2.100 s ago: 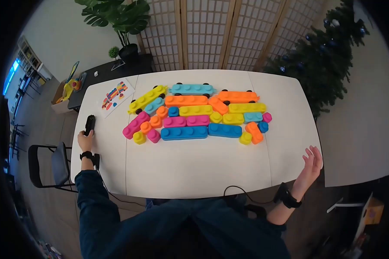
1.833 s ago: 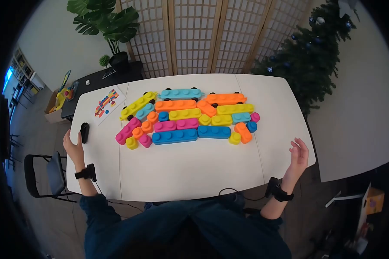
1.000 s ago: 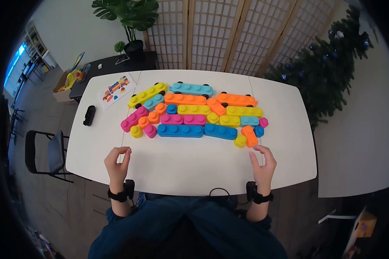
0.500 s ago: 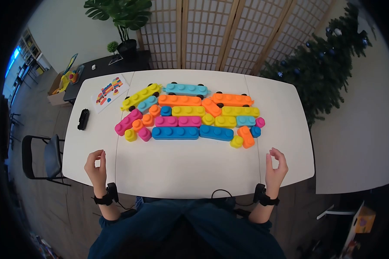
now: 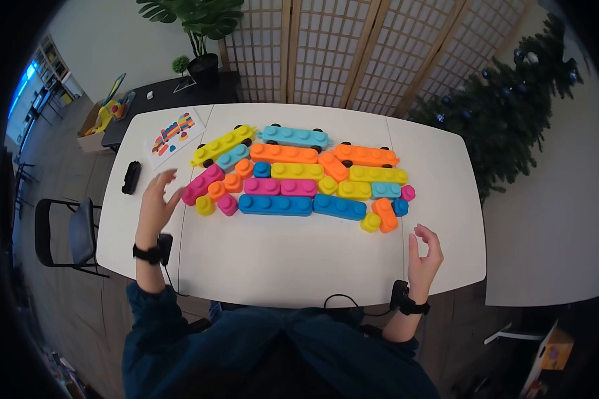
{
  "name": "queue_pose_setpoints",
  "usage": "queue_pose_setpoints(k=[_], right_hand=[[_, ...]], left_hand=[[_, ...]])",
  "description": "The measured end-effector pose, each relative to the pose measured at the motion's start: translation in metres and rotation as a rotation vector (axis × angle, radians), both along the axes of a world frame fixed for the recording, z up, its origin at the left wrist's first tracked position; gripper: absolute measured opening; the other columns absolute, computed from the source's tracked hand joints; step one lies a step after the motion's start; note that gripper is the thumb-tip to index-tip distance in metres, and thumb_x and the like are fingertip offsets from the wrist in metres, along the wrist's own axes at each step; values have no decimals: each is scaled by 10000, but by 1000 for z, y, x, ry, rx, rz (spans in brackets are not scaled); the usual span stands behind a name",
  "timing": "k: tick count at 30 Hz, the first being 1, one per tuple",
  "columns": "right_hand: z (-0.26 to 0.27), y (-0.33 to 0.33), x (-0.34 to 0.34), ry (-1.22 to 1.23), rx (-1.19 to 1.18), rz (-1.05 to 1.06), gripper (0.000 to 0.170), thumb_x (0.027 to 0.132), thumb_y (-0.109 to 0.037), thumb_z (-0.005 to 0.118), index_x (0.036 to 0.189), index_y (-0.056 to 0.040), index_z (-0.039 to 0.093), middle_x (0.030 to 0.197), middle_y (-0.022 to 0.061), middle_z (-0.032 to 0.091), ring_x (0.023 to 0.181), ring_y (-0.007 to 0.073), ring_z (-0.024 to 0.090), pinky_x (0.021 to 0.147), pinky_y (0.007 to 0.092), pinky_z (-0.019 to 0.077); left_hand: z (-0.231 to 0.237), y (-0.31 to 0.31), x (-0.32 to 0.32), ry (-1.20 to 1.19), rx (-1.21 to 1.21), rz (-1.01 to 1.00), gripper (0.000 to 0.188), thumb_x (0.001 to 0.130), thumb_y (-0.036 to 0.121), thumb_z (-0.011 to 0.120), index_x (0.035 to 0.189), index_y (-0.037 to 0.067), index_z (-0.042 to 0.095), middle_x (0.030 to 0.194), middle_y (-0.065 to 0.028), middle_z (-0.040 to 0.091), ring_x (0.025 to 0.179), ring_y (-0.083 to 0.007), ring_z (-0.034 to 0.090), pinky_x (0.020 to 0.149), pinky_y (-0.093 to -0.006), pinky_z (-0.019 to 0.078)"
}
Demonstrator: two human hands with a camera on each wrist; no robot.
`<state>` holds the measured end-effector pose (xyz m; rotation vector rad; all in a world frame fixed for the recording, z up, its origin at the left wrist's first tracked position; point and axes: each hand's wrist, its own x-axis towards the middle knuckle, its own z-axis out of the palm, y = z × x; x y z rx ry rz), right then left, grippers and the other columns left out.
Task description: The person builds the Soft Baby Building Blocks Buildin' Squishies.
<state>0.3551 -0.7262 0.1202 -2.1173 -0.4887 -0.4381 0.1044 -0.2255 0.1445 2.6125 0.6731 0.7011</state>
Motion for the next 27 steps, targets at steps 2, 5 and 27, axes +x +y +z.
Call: queue_pose_setpoints(k=[2, 5, 27], right_hand=[[1, 3, -1, 1, 6, 40, 233, 906, -46, 712, 1134, -6, 687, 999, 107, 733, 948, 202, 684, 883, 346, 510], [4, 7, -4, 9, 31, 33, 234, 912, -53, 709, 1140, -5, 686, 998, 102, 734, 952, 197, 682, 884, 345, 509], [1, 3, -15, 111, 57, 85, 153, 918, -63, 714, 1049, 18, 707, 982, 96, 739, 922, 172, 676, 845, 310, 520]], left_hand=[[-8, 29, 35, 24, 44, -99, 452, 891, 191, 748, 1302, 75, 599, 1201, -160, 659, 1129, -357, 620, 950, -427, 506], [-35, 72, 83, 115, 74, -197, 498, 889, 197, 745, 1351, 93, 588, 1253, -159, 647, 1150, -372, 611, 996, -433, 494], [7, 38, 92, 84, 116, -156, 562, 741, 169, 798, 1255, 39, 612, 1082, -200, 703, 1007, -383, 672, 884, -452, 541]])
